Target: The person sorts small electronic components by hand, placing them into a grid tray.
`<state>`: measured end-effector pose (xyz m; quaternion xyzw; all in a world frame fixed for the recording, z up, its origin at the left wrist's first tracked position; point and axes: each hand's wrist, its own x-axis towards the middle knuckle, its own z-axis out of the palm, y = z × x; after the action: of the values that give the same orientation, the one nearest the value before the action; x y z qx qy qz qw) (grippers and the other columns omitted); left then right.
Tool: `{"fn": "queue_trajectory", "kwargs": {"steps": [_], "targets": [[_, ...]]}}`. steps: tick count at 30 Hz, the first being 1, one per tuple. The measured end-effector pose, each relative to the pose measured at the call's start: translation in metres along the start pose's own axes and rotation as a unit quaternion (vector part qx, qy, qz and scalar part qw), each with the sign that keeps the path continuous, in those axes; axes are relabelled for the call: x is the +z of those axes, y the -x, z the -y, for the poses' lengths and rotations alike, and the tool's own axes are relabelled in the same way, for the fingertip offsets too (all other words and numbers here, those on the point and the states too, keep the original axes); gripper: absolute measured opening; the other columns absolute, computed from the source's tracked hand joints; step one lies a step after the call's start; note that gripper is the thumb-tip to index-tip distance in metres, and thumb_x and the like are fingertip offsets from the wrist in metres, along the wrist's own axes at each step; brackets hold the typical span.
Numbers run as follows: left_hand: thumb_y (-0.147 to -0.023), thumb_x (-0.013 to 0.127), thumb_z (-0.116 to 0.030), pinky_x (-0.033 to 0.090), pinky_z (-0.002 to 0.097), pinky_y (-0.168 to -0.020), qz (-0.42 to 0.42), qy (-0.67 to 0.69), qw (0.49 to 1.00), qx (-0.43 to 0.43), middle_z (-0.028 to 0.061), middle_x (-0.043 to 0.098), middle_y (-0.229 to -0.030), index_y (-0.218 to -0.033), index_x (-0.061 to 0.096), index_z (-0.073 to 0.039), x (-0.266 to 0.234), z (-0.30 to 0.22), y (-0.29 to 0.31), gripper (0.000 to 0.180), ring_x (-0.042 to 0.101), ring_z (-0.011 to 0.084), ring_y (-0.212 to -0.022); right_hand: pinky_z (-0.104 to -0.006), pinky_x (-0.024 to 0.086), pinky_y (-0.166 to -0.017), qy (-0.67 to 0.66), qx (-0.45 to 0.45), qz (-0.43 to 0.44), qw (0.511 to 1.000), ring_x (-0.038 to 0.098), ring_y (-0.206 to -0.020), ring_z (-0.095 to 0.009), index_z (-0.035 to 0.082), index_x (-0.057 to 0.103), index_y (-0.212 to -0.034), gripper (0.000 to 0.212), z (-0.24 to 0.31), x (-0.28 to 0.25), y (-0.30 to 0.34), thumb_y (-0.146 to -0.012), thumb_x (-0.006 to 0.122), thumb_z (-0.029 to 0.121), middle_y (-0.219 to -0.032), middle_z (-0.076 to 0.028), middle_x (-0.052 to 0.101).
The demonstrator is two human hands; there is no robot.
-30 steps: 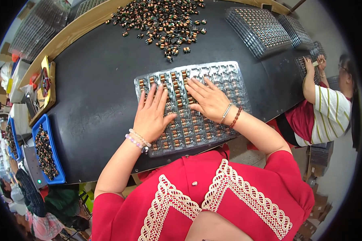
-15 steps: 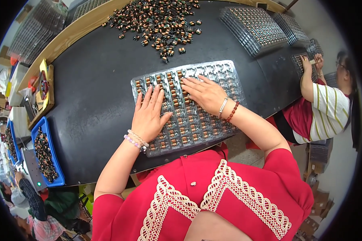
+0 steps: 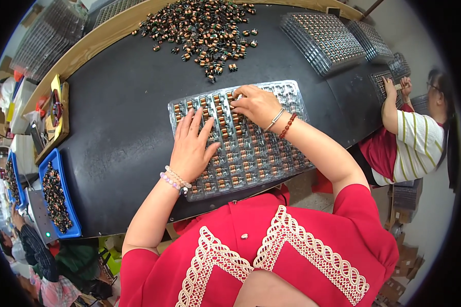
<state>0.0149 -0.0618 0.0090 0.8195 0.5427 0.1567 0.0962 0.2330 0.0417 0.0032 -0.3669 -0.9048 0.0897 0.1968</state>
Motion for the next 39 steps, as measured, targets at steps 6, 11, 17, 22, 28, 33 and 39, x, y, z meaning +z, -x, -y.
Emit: {"fn": "queue_trajectory", "kwargs": {"steps": [6, 11, 17, 22, 28, 33, 39], "targets": [[-0.082, 0.063, -0.031, 0.019, 0.0499, -0.111, 0.015, 0.028, 0.997, 0.072, 0.0179, 0.034, -0.140, -0.130, 0.047, -0.011, -0.006, -0.009, -0.021, 0.054, 0.021, 0.0375, -0.135, -0.0324, 0.051, -0.071, -0.048, -0.053, -0.071, 0.995, 0.064, -0.084, -0.021, 0.010, 0.070, -0.085, 0.010, -0.006, 0.004, 0.000, -0.078, 0.067, 0.016, -0.093, -0.002, 0.067], [-0.084, 0.062, -0.028, 0.021, 0.0505, -0.109, -0.003, 0.027, 0.996, 0.082, 0.0164, 0.039, -0.137, -0.124, 0.052, -0.009, 0.002, -0.010, -0.026, 0.046, 0.025, 0.0373, -0.133, -0.0337, 0.052, -0.071, -0.050, -0.062, -0.059, 0.995, 0.064, -0.082, -0.022, 0.008, 0.067, -0.085, 0.009, -0.003, 0.002, 0.006, -0.078, 0.067, 0.014, -0.092, -0.004, 0.067], [-0.082, 0.063, -0.021, 0.025, 0.0503, -0.107, -0.031, 0.036, 0.999, 0.022, 0.0154, 0.043, -0.132, -0.122, 0.053, -0.009, 0.001, 0.006, -0.016, 0.043, 0.029, 0.0376, -0.130, -0.0334, 0.051, -0.073, -0.108, -0.061, -0.053, 0.991, 0.063, -0.083, -0.022, 0.007, 0.067, -0.085, 0.009, -0.014, -0.001, -0.003, -0.076, 0.068, 0.010, -0.095, -0.004, 0.069], [-0.082, 0.063, -0.020, 0.027, 0.0496, -0.106, -0.032, 0.045, 0.998, 0.013, 0.0146, 0.044, -0.131, -0.121, 0.053, -0.009, 0.000, 0.009, -0.013, 0.041, 0.029, 0.0368, -0.130, -0.0313, 0.051, -0.077, -0.128, -0.024, -0.012, 0.991, 0.062, -0.085, -0.021, 0.007, 0.069, -0.085, 0.011, -0.012, 0.000, -0.004, -0.075, 0.069, 0.009, -0.095, -0.001, 0.069], [-0.083, 0.062, -0.018, 0.028, 0.0485, -0.106, -0.052, 0.058, 0.997, 0.008, 0.0130, 0.046, -0.129, -0.120, 0.054, -0.008, 0.001, 0.013, -0.012, 0.040, 0.031, 0.0357, -0.129, -0.0317, 0.050, -0.080, -0.089, -0.073, -0.030, 0.993, 0.059, -0.096, -0.019, 0.011, 0.069, -0.095, 0.020, -0.013, 0.003, 0.001, -0.079, 0.067, 0.022, -0.108, -0.001, 0.065], [-0.083, 0.062, -0.019, 0.028, 0.0482, -0.106, -0.068, 0.056, 0.996, 0.005, 0.0118, 0.047, -0.129, -0.119, 0.055, -0.007, 0.000, 0.017, -0.012, 0.038, 0.032, 0.0352, -0.129, -0.0378, 0.042, -0.095, 0.038, -0.111, -0.027, 0.993, 0.052, -0.111, -0.022, 0.009, 0.061, -0.113, 0.033, -0.001, -0.012, 0.017, -0.083, 0.063, 0.022, -0.125, -0.003, 0.057], [-0.085, 0.061, -0.019, 0.029, 0.0482, -0.105, -0.057, 0.031, 0.998, 0.018, 0.0124, 0.047, -0.129, -0.119, 0.055, -0.007, 0.000, 0.018, -0.018, 0.037, 0.032, 0.0351, -0.129, -0.0390, 0.037, -0.099, 0.063, -0.066, -0.009, 0.996, 0.049, -0.115, -0.021, 0.009, 0.058, -0.117, 0.037, 0.005, -0.004, 0.019, -0.084, 0.061, 0.026, -0.124, -0.001, 0.056]]}}
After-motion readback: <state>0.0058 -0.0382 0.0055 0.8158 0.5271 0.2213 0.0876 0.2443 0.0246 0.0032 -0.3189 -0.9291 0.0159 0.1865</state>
